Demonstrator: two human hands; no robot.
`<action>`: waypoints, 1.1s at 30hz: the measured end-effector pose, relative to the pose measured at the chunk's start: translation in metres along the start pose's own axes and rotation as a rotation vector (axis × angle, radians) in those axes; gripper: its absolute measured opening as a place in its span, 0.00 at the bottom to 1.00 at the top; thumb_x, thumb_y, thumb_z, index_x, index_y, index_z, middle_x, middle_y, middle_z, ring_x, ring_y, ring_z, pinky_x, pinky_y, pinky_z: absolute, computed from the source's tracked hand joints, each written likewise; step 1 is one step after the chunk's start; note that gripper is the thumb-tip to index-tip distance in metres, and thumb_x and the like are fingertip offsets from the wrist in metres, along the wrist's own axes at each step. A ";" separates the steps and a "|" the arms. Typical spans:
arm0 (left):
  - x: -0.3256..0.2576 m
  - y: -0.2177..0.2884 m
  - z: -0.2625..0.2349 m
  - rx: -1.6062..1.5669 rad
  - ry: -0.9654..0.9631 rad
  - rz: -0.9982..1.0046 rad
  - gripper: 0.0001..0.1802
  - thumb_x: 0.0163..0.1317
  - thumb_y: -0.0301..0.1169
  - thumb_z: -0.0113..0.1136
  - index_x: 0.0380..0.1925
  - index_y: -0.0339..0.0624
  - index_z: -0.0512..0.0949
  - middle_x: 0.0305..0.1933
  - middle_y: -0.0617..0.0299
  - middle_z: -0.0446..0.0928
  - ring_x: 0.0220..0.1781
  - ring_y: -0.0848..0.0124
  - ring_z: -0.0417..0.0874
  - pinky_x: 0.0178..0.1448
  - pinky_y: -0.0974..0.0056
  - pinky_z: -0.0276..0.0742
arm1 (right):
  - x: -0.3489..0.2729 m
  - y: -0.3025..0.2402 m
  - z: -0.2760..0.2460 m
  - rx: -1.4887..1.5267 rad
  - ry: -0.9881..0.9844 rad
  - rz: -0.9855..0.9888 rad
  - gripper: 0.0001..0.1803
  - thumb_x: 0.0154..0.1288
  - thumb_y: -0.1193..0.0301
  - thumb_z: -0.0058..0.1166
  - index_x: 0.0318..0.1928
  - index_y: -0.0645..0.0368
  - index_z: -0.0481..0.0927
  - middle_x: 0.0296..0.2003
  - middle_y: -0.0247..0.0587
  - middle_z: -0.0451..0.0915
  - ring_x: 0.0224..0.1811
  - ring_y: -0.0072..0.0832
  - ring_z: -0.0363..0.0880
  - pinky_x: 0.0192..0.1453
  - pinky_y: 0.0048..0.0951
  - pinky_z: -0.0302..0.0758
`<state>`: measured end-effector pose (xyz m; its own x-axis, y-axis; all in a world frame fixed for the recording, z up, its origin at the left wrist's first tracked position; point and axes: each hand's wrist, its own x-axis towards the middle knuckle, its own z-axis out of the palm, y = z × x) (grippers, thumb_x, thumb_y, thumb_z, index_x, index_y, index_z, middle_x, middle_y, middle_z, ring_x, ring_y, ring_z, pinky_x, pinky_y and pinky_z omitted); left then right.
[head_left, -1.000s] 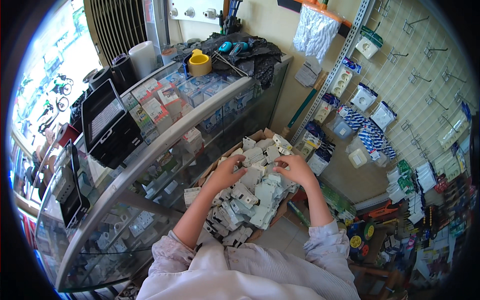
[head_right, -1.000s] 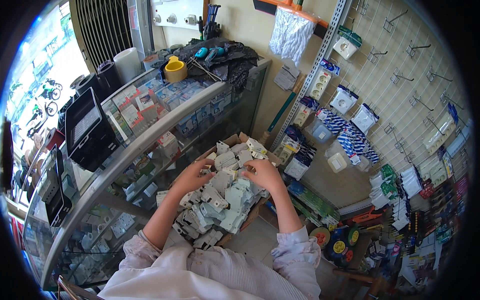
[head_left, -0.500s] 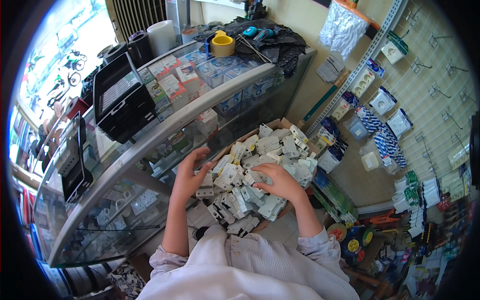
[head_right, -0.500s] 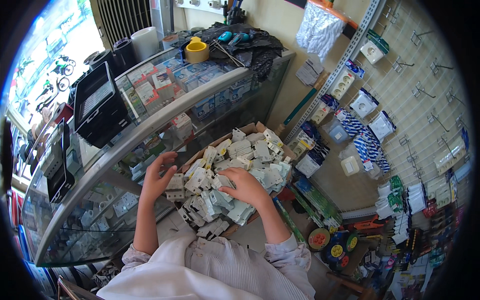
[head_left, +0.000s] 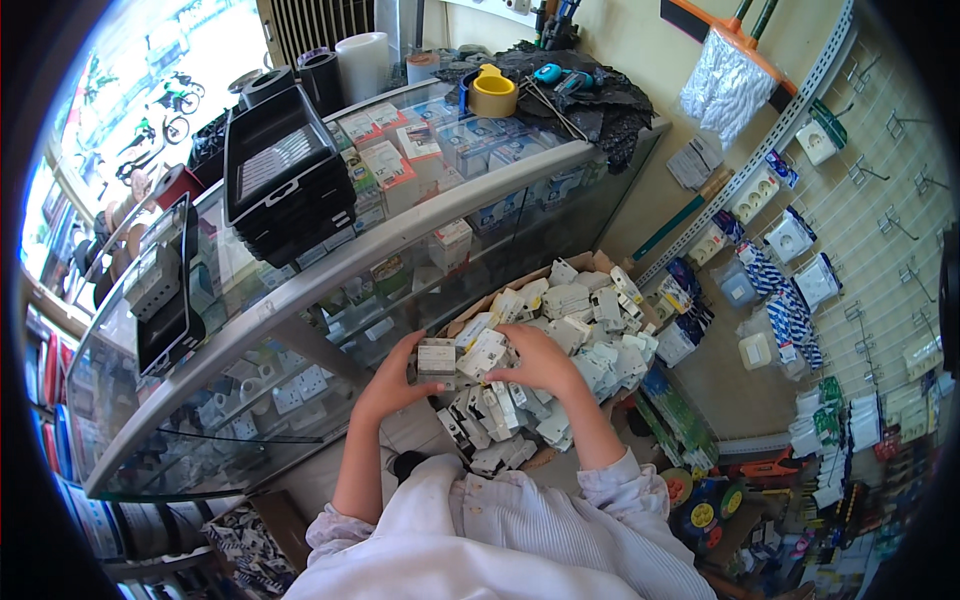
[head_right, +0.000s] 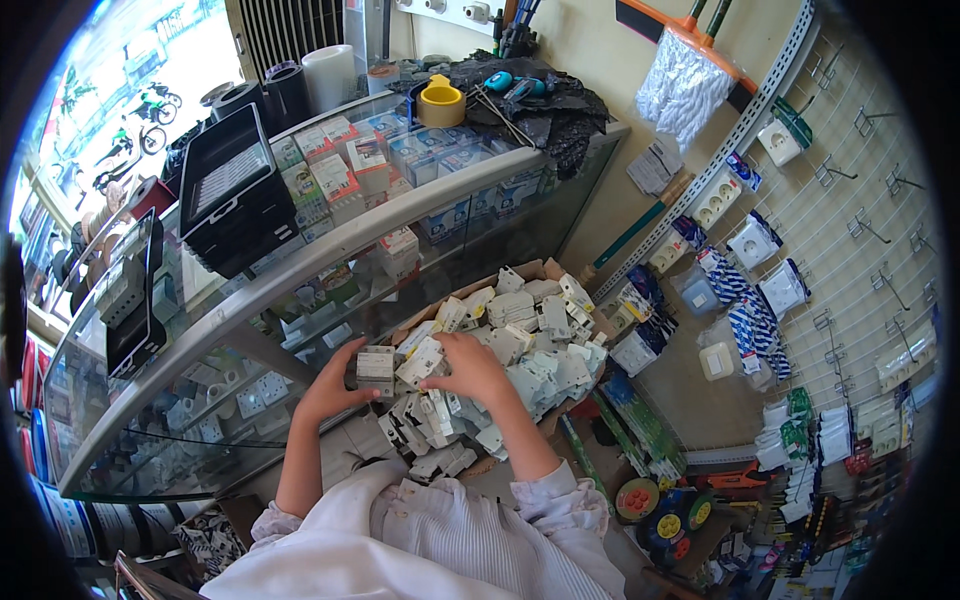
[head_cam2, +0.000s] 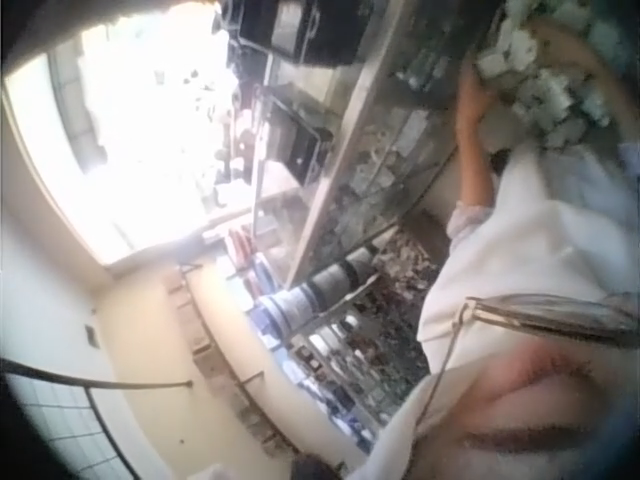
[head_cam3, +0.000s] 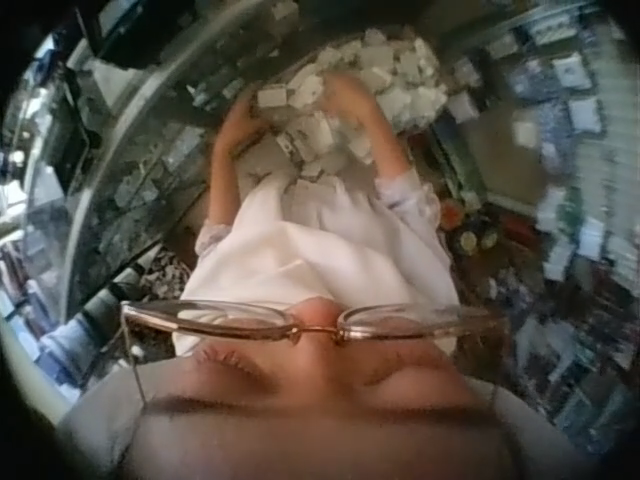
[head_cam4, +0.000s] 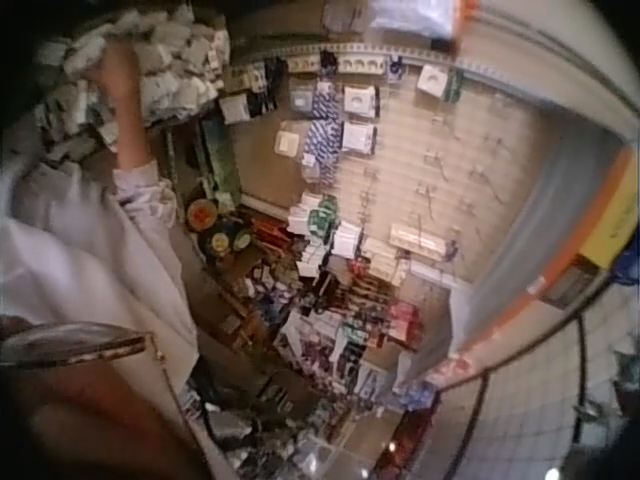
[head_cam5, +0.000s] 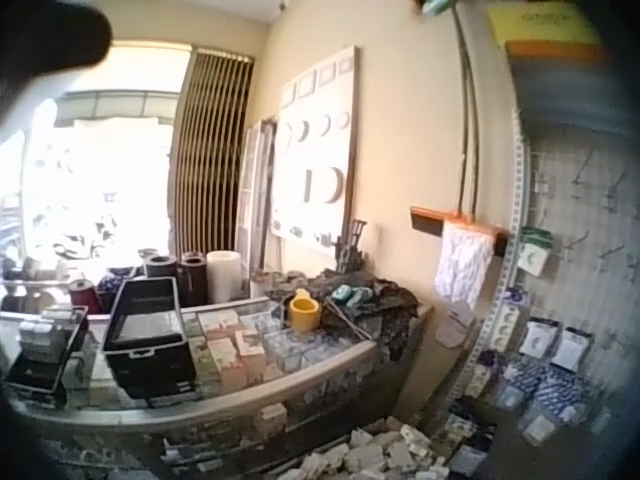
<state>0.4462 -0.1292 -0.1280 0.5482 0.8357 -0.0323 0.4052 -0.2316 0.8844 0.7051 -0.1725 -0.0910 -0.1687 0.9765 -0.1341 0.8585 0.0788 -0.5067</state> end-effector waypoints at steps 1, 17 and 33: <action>-0.001 -0.001 -0.001 0.000 0.006 -0.001 0.50 0.42 0.36 0.75 0.64 0.35 0.58 0.65 0.46 0.63 0.67 0.56 0.64 0.68 0.59 0.61 | 0.006 0.009 -0.003 0.066 0.004 -0.019 0.41 0.49 0.54 0.66 0.60 0.62 0.68 0.57 0.53 0.71 0.60 0.45 0.68 0.64 0.39 0.65; -0.002 -0.012 -0.004 -0.142 -0.028 -0.080 0.47 0.48 0.40 0.71 0.66 0.41 0.57 0.66 0.49 0.62 0.66 0.59 0.65 0.66 0.54 0.65 | 0.088 0.058 -0.010 -0.408 -0.003 -0.093 0.21 0.49 0.80 0.59 0.45 0.45 0.81 0.44 0.39 0.77 0.48 0.38 0.77 0.51 0.37 0.75; -0.001 -0.023 -0.004 -0.208 -0.012 -0.080 0.44 0.51 0.37 0.69 0.66 0.43 0.58 0.64 0.49 0.65 0.65 0.58 0.66 0.67 0.54 0.63 | 0.043 0.109 -0.063 -0.164 -0.187 0.198 0.20 0.46 0.61 0.68 0.39 0.57 0.82 0.33 0.44 0.82 0.39 0.39 0.81 0.46 0.36 0.77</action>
<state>0.4337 -0.1224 -0.1460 0.5294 0.8411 -0.1107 0.2888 -0.0560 0.9558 0.8217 -0.1097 -0.0985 -0.0636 0.9235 -0.3782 0.9476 -0.0630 -0.3131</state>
